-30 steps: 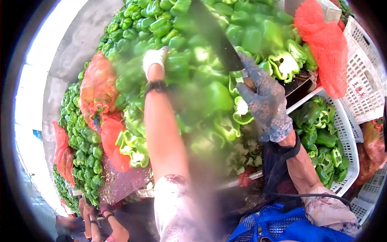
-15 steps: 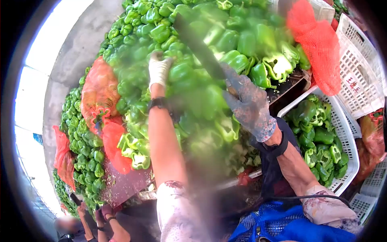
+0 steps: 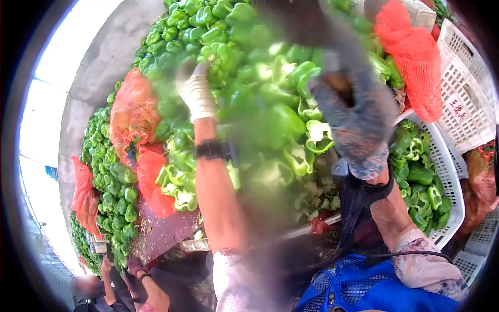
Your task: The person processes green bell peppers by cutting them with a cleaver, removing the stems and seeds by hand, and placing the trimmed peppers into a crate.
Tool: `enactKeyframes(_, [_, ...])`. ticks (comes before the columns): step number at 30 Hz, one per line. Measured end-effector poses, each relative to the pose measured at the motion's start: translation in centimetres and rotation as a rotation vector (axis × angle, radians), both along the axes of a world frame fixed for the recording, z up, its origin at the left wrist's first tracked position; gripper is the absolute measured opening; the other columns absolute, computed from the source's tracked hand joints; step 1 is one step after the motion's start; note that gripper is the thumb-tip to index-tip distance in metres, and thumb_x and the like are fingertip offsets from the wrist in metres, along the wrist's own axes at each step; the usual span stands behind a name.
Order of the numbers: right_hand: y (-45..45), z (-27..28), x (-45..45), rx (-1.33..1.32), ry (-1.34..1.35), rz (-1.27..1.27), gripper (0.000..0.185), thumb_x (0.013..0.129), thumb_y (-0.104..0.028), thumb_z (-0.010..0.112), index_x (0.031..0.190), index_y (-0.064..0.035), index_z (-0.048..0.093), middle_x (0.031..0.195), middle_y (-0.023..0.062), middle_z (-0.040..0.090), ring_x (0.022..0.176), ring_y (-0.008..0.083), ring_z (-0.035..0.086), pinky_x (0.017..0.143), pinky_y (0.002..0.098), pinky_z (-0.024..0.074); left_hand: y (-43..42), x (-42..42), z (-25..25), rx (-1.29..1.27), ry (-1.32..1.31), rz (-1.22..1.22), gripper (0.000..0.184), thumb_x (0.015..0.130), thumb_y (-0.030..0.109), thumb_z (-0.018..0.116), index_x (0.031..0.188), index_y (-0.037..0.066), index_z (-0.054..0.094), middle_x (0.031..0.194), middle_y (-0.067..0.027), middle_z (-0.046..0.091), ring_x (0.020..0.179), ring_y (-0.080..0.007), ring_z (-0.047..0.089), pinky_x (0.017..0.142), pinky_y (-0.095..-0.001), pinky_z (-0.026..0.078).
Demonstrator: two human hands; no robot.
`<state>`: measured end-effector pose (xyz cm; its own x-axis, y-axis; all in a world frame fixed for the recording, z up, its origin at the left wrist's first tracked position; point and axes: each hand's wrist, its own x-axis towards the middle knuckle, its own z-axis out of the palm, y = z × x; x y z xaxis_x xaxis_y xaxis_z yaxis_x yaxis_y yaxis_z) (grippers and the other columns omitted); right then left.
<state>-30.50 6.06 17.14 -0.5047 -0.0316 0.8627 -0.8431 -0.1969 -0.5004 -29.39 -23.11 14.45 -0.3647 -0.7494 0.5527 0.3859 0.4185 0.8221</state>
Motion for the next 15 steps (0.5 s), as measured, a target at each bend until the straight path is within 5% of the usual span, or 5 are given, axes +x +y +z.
enactKeyframes(4, [0.4,4.2,2.6,-0.118,-0.061,-0.081,0.044,0.080,0.002,0.069,0.122,-0.0056,0.059,0.093,0.0041,0.064,0.072,0.0085,0.057,0.062,0.0219,0.0485,2.3,-0.2,4.9,-0.220,0.036,0.029,0.034,0.074,0.007,0.073,0.106,0.002,0.062,0.092,-0.0046,0.063,0.077,-0.0125,0.058,0.068,-0.0266,0.050])
enactKeyframes(7, [-3.7,-1.4,-1.3,0.451,0.035,-0.217,0.034,0.083,-0.005,0.064,0.117,-0.0066,0.062,0.095,0.0117,0.066,0.076,0.0207,0.062,0.067,0.0310,0.0513,7.1,-0.1,7.9,-0.206,0.019,-0.058,0.034,0.081,0.014,0.070,0.109,-0.002,0.060,0.096,-0.0081,0.063,0.081,-0.0172,0.060,0.070,-0.0313,0.054])
enactKeyframes(9, [-5.4,-4.3,-2.3,0.769,-0.039,-0.063,0.034,0.084,-0.011,0.060,0.118,-0.0079,0.063,0.098,0.0178,0.067,0.081,0.0297,0.065,0.073,0.0380,0.0536,5.7,1.2,6.9,0.005,0.026,-0.036,0.033,0.085,0.016,0.066,0.110,-0.004,0.058,0.098,-0.0109,0.062,0.081,-0.0199,0.061,0.070,-0.0340,0.056])
enactKeyframes(11, [-4.2,-6.8,-1.3,0.807,-0.130,-0.198,0.040,0.085,-0.013,0.061,0.125,-0.0123,0.061,0.100,0.0176,0.067,0.081,0.0295,0.066,0.072,0.0374,0.0538,-0.9,3.1,4.7,0.045,-0.007,0.140,0.032,0.090,0.016,0.058,0.114,-0.006,0.055,0.100,-0.0154,0.061,0.082,-0.0236,0.063,0.068,-0.0358,0.059])
enactKeyframes(15, [-3.8,-8.9,-2.2,0.785,-0.439,-0.119,0.050,0.085,-0.014,0.063,0.135,-0.0182,0.055,0.090,0.0124,0.067,0.073,0.0188,0.062,0.069,0.0324,0.0517,-8.7,4.1,-2.3,0.119,-0.235,0.237,0.025,0.090,0.015,0.060,0.110,-0.001,0.060,0.095,-0.0100,0.060,0.075,-0.0189,0.059,0.061,-0.0302,0.056])
